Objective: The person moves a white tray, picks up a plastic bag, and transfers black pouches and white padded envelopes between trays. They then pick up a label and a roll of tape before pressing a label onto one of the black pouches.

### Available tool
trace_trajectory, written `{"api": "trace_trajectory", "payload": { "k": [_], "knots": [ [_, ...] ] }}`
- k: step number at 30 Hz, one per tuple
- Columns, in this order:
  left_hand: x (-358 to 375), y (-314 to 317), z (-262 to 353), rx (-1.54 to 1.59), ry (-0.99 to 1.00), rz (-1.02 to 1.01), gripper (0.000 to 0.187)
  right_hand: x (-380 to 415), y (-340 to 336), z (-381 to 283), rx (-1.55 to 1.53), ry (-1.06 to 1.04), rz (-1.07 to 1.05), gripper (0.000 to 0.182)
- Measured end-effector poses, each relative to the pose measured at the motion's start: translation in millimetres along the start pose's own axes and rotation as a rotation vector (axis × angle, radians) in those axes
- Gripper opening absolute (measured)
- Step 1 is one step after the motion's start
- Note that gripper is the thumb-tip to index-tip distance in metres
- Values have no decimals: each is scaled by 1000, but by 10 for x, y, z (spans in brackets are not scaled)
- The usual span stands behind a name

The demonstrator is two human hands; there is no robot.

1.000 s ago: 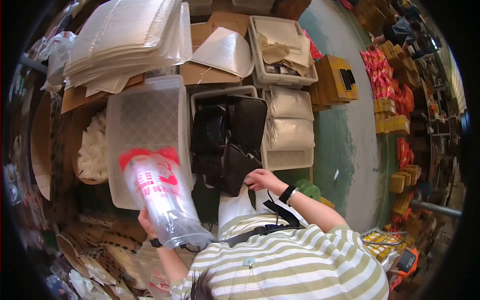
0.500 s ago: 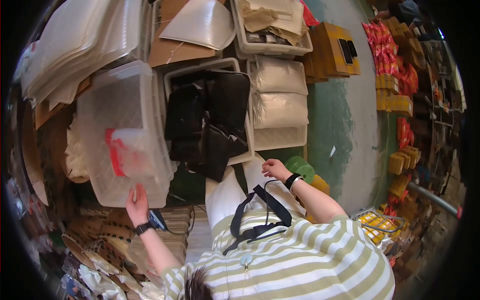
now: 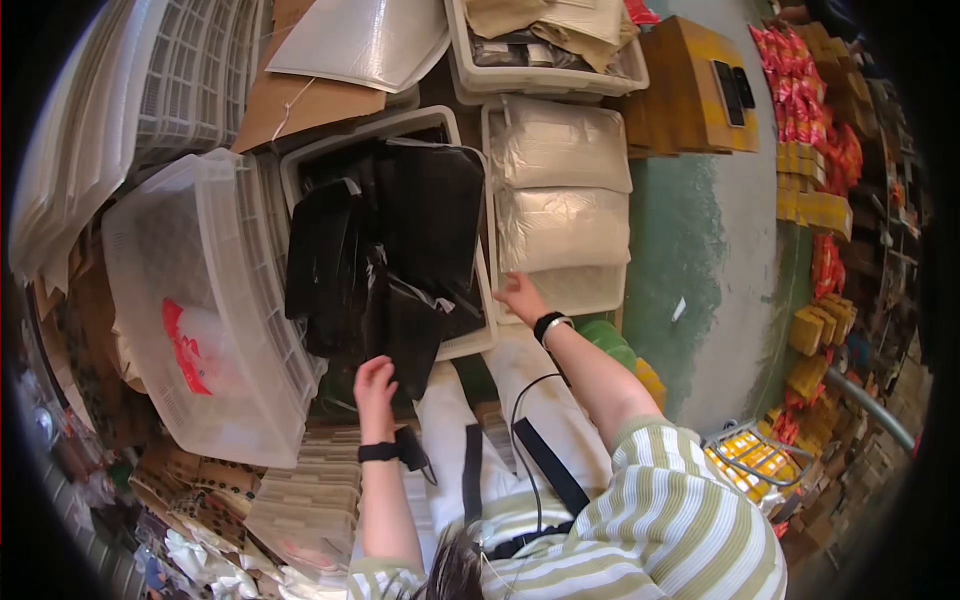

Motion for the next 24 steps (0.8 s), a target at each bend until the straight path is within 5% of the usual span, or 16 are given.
{"api": "trace_trajectory", "payload": {
  "k": [3, 9, 15, 21, 24],
  "knots": [
    [-346, 328, -371, -17, -87, -2, 24, -615, -29, -498, 3, -151, 191, 96],
    [-534, 546, -950, 101, -165, -68, 25, -1368, 127, -1292, -450, -212, -85, 86],
    [-641, 518, -1050, 128, -179, -67, 24, -1394, 95, -1315, -577, -340, 28, 70],
    [-852, 939, -445, -418, 204, -22, 51, -990, 245, -1349, -415, -395, 202, 70],
    [-964, 1545, 299, -748, 518, -22, 91, -676, 511, -1461, -145, -372, 284, 71]
  ]
}}
Point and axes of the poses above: each hand's wrist, its own x-axis away from the middle knuckle, its own y-axis out of the palm, z = x × y, the point moved 9 cm from there along -x, towards the middle knuckle, and after that the axes turned 7 degrees about -z, right-handed, at the moved point
